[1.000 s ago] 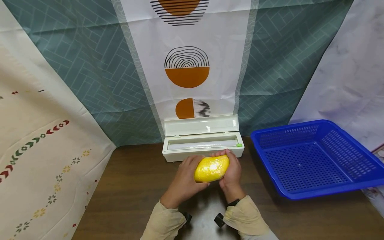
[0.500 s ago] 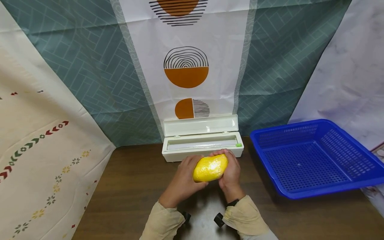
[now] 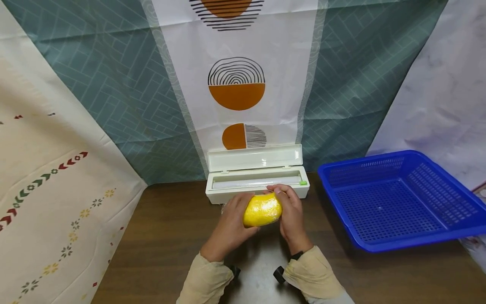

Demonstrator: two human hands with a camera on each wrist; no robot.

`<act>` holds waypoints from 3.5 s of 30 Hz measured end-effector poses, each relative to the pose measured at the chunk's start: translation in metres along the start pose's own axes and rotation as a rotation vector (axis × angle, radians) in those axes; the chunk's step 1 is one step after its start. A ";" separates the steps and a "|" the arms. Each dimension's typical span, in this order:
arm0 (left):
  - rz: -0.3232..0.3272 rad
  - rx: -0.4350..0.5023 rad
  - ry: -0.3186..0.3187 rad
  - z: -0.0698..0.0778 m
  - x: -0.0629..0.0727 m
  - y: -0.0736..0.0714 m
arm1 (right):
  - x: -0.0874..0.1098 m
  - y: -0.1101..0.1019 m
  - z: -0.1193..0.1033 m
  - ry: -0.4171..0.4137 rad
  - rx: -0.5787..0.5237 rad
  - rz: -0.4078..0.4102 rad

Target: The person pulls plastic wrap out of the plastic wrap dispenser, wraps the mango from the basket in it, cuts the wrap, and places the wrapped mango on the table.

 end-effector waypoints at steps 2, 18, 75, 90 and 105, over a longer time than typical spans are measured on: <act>-0.002 0.004 0.001 0.000 0.000 0.000 | 0.000 0.001 0.002 0.020 0.010 0.001; 0.248 0.164 -0.043 0.005 0.001 -0.023 | 0.005 0.001 -0.004 -0.030 0.006 0.124; 0.558 1.154 -0.297 -0.045 0.011 -0.010 | 0.022 0.016 -0.006 -0.025 -0.169 0.201; 0.414 1.315 -0.350 -0.040 0.004 0.003 | 0.022 0.020 -0.005 0.000 -0.167 0.129; 0.473 1.396 -0.445 -0.047 0.005 0.011 | 0.021 0.022 -0.003 -0.033 -0.189 0.180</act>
Point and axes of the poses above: each hand's wrist, its own x-axis away from the middle knuckle, its own y-axis out of the palm, z = x × y, the point moved 9 cm from there along -x, towards the middle knuckle, and after that the axes turned 8 degrees about -x, right-handed, at the moved point
